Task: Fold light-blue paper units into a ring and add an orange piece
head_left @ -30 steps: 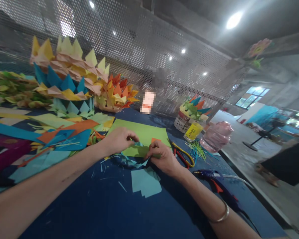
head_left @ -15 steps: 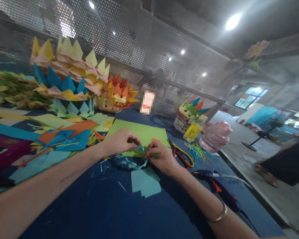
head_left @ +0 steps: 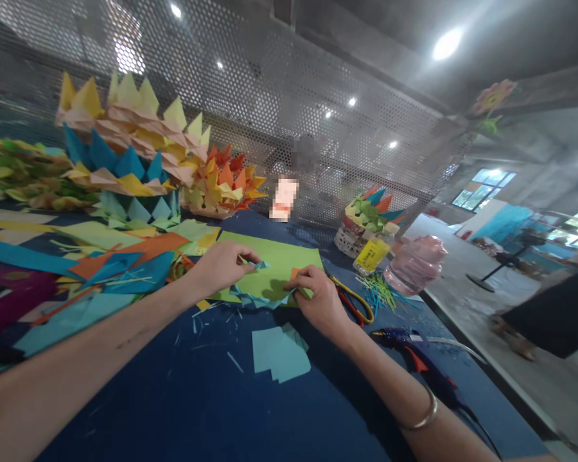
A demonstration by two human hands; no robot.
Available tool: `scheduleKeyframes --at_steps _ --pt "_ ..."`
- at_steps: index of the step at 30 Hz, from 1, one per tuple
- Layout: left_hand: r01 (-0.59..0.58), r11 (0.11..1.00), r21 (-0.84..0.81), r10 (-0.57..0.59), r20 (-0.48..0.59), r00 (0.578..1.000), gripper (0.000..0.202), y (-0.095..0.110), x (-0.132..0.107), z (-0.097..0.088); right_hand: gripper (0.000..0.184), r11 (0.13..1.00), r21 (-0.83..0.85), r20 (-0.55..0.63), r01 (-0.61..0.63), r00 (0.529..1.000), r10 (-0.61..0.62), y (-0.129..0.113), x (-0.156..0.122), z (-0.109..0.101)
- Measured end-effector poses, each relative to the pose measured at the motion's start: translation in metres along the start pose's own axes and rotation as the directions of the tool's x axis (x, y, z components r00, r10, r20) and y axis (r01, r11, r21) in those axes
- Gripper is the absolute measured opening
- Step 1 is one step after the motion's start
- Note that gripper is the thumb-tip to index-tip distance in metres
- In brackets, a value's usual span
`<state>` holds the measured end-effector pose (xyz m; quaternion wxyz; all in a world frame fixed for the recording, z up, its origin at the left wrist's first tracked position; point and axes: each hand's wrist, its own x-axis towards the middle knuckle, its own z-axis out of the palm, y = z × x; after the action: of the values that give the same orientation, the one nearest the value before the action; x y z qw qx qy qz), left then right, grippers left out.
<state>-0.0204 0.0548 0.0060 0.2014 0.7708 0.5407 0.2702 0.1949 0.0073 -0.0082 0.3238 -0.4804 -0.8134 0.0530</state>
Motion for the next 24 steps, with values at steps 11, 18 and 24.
scheduleKeyframes --at_steps 11,18,24 --pt "0.271 0.955 0.118 -0.230 -0.280 0.932 0.024 -0.034 0.012 -0.012 0.031 1.000 -0.010 -0.020 -0.016 1.000 0.016 -0.007 -0.005 -0.005" --pt "0.310 0.949 0.063 -0.279 -0.295 0.914 0.031 -0.043 0.014 -0.014 0.031 0.998 -0.007 -0.023 -0.061 0.998 0.060 -0.019 -0.013 -0.014" --pt "0.315 0.948 0.044 -0.291 -0.285 0.914 0.034 -0.048 0.015 -0.013 0.039 0.963 0.124 -0.083 -0.238 0.965 0.249 0.007 -0.008 -0.023"
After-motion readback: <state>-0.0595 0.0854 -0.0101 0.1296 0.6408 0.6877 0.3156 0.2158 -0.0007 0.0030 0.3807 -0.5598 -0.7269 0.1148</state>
